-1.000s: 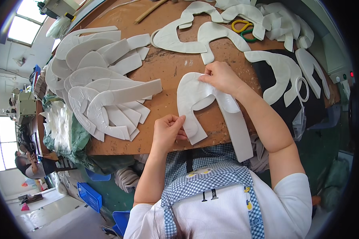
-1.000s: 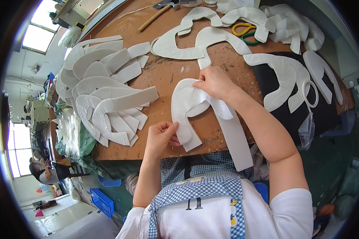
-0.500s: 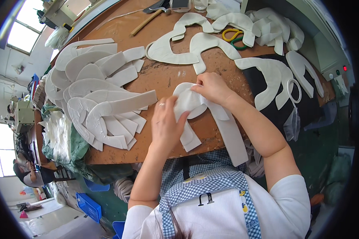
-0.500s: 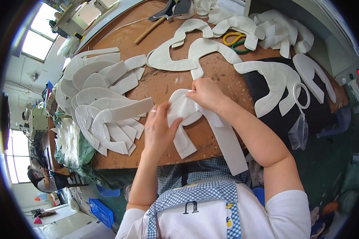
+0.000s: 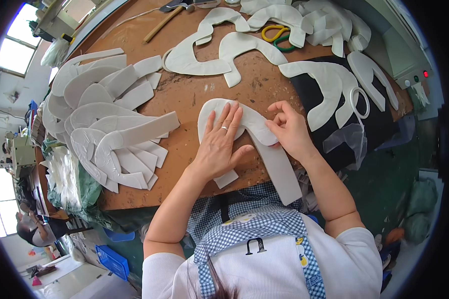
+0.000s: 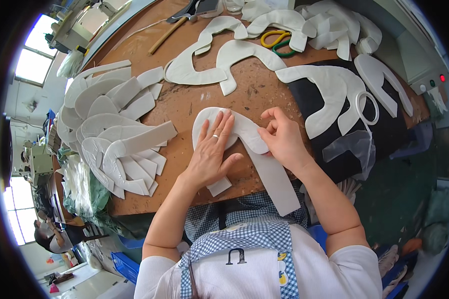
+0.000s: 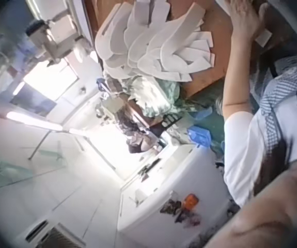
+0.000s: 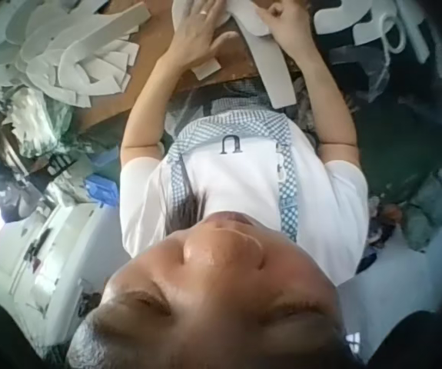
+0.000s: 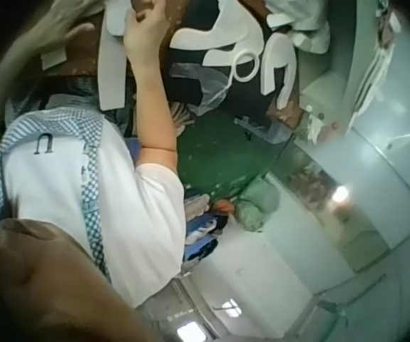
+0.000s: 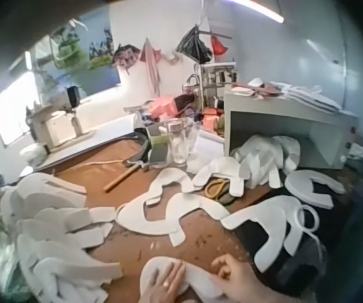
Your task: The person applies adhesive tape to foam cutouts, peels off the backing, and presses matching fabric padding pieces onto each cutout by hand.
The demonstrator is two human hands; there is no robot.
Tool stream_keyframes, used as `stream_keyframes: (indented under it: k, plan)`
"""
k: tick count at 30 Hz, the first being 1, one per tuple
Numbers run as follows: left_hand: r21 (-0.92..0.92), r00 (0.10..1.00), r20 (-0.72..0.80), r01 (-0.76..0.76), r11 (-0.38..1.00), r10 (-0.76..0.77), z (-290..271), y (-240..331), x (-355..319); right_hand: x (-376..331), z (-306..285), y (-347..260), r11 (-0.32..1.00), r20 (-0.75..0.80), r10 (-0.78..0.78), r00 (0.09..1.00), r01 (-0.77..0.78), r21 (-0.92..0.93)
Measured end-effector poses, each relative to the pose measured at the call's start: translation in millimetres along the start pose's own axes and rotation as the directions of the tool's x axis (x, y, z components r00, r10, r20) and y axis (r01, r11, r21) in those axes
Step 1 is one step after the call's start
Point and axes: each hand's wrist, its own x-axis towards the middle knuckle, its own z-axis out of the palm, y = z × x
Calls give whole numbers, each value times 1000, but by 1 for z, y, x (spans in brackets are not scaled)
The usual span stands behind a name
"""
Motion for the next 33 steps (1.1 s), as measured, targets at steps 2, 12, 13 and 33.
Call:
stream_keyframes:
  k: [2, 12, 13, 33]
  plan:
    - [28, 1000, 10, -12, 1000, 11, 2, 0, 1, 1, -1, 1, 996, 19, 53, 998, -54, 64]
    - [206, 995, 82, -75, 976, 59, 0, 4, -3, 1, -2, -19, 739, 77, -195, 978, 198, -644]
    - [208, 994, 84, -82, 975, 65, 1, 0, -4, 2, 1, -22, 701, 76, -334, 940, 302, -646]
    - [29, 791, -543, 351, 936, -281, 25, -11, -16, 0, 34, 7, 671, 31, -522, 852, 433, -601]
